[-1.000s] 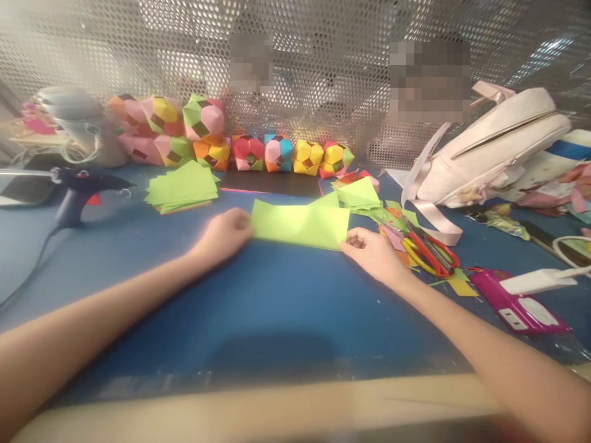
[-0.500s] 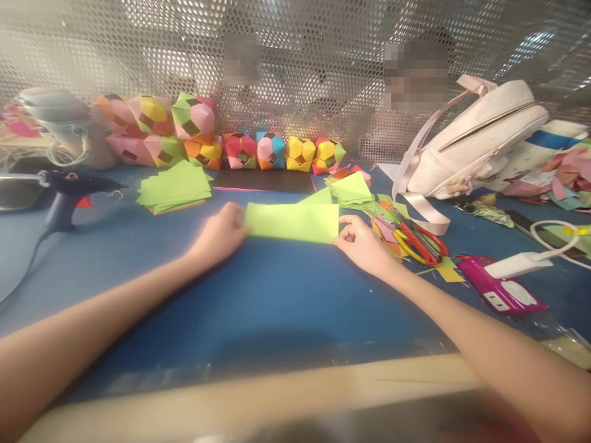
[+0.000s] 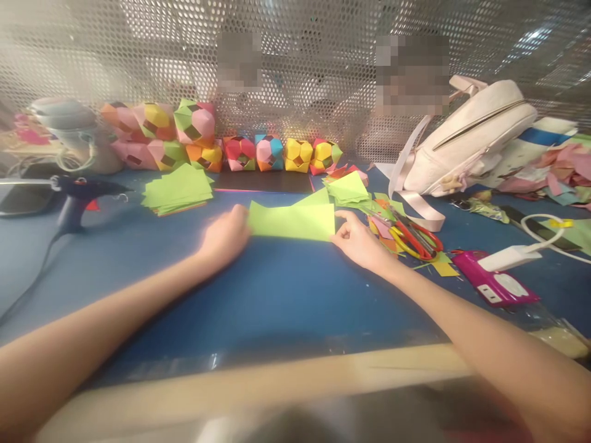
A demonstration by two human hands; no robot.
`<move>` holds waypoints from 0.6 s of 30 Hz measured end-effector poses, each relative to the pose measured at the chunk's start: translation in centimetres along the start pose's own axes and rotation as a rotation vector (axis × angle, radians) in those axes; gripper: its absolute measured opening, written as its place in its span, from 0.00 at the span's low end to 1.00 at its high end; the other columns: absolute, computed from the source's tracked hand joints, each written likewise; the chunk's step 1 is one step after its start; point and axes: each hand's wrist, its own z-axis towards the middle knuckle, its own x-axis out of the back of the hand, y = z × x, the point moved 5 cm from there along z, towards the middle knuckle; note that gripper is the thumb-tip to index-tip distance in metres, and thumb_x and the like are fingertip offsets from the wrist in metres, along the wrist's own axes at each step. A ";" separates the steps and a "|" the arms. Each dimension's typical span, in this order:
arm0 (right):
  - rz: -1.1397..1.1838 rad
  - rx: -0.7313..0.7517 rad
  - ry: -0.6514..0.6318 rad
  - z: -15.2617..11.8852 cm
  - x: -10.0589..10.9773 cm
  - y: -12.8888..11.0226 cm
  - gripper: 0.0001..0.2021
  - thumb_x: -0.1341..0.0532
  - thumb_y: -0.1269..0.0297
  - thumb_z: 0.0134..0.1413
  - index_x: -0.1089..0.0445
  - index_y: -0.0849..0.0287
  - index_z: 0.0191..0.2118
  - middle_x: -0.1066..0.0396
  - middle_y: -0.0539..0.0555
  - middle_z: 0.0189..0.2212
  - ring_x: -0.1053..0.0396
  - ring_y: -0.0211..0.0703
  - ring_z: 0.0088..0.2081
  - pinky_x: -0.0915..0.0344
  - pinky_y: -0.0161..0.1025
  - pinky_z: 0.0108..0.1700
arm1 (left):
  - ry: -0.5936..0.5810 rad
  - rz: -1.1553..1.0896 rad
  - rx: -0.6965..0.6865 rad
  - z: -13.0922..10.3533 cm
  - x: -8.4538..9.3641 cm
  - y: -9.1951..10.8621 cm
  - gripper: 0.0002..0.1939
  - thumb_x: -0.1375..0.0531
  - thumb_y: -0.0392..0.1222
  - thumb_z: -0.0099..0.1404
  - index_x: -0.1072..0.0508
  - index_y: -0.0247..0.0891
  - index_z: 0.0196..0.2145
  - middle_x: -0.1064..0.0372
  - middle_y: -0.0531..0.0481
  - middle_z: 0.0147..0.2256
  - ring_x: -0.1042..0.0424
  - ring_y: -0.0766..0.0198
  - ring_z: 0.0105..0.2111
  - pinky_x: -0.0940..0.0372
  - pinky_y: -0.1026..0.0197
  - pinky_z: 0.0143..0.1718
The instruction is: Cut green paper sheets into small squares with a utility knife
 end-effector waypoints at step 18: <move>-0.031 0.119 0.100 0.2 -0.6 0.8 0.30 0.45 0.67 0.52 0.46 0.62 0.62 0.27 0.52 0.28 0.29 0.49 0.33 0.37 0.41 0.36 | -0.022 -0.172 0.003 1.6 -0.3 -2.0 0.12 0.44 0.46 0.60 0.33 0.41 0.41 0.29 0.51 0.32 0.30 0.58 0.31 0.41 0.61 0.29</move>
